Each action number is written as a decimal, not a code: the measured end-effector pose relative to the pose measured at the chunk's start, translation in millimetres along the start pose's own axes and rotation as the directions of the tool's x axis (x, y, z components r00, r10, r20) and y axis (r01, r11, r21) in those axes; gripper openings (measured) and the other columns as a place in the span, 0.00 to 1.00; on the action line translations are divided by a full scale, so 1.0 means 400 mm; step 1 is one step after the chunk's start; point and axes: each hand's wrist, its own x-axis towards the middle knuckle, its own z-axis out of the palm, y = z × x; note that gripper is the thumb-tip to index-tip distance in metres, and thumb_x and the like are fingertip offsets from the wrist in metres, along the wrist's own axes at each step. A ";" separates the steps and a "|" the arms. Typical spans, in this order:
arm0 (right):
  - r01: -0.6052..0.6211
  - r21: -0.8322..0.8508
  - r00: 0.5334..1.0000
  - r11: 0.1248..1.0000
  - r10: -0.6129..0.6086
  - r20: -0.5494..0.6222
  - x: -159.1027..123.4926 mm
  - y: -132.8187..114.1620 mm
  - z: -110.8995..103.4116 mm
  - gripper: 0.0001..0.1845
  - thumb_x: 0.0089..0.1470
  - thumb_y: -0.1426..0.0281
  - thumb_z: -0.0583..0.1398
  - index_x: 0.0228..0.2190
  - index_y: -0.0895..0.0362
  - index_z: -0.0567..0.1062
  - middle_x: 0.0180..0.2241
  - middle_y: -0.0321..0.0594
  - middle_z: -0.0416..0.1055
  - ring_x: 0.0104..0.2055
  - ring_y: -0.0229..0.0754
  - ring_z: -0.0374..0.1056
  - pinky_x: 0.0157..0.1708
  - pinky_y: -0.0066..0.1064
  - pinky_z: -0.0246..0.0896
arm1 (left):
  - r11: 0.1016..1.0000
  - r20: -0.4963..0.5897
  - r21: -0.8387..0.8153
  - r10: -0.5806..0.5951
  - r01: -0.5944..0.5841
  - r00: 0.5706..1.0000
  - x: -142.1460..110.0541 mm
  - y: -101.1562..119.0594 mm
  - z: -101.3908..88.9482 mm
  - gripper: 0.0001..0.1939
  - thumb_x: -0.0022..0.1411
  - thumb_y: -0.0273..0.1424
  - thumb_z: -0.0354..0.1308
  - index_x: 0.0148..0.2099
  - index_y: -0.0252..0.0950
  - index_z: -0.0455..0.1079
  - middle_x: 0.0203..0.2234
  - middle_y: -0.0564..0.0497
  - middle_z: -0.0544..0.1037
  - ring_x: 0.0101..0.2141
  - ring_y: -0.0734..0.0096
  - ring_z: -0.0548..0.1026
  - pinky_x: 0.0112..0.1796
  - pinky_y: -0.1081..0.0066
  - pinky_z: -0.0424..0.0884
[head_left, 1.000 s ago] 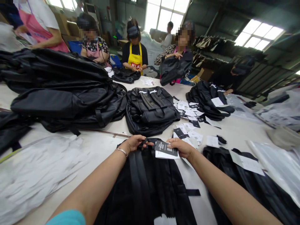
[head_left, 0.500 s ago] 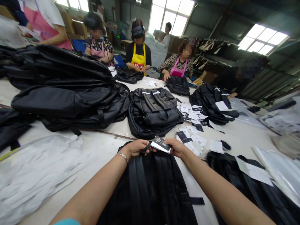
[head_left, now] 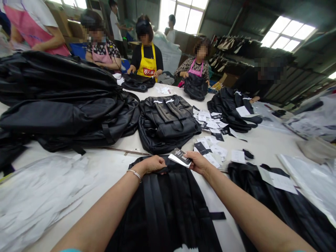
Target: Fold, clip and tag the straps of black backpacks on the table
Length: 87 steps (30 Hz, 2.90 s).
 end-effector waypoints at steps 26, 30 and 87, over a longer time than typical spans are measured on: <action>-0.160 0.316 0.946 0.935 0.237 -0.221 -0.049 0.101 0.088 0.06 0.48 0.72 0.60 0.27 0.58 0.66 0.15 0.27 0.60 0.12 0.26 0.47 0.10 0.18 0.39 | 0.980 0.026 -0.193 0.046 -0.040 0.999 -0.020 -0.012 -0.012 0.12 0.45 0.32 0.65 0.33 0.31 0.79 0.22 0.52 0.74 0.17 0.84 0.59 0.20 0.79 0.54; -0.155 0.327 0.948 0.932 0.233 -0.218 -0.045 0.109 0.088 0.06 0.48 0.72 0.61 0.27 0.58 0.66 0.15 0.27 0.60 0.11 0.26 0.47 0.10 0.18 0.39 | 0.980 0.045 -0.189 0.075 -0.065 0.996 -0.016 -0.011 -0.009 0.14 0.47 0.33 0.66 0.37 0.32 0.79 0.26 0.50 0.76 0.19 0.83 0.61 0.19 0.79 0.56; 0.315 -0.569 0.919 0.759 -0.394 -0.015 -0.211 0.054 0.194 0.14 0.51 0.71 0.57 0.41 0.55 0.74 0.30 0.36 0.74 0.24 0.35 0.66 0.21 0.24 0.58 | 0.764 -0.405 0.635 0.204 0.114 0.891 -0.218 0.245 0.200 0.13 0.64 0.32 0.48 0.30 0.34 0.69 0.21 0.48 0.75 0.23 0.71 0.73 0.25 0.74 0.64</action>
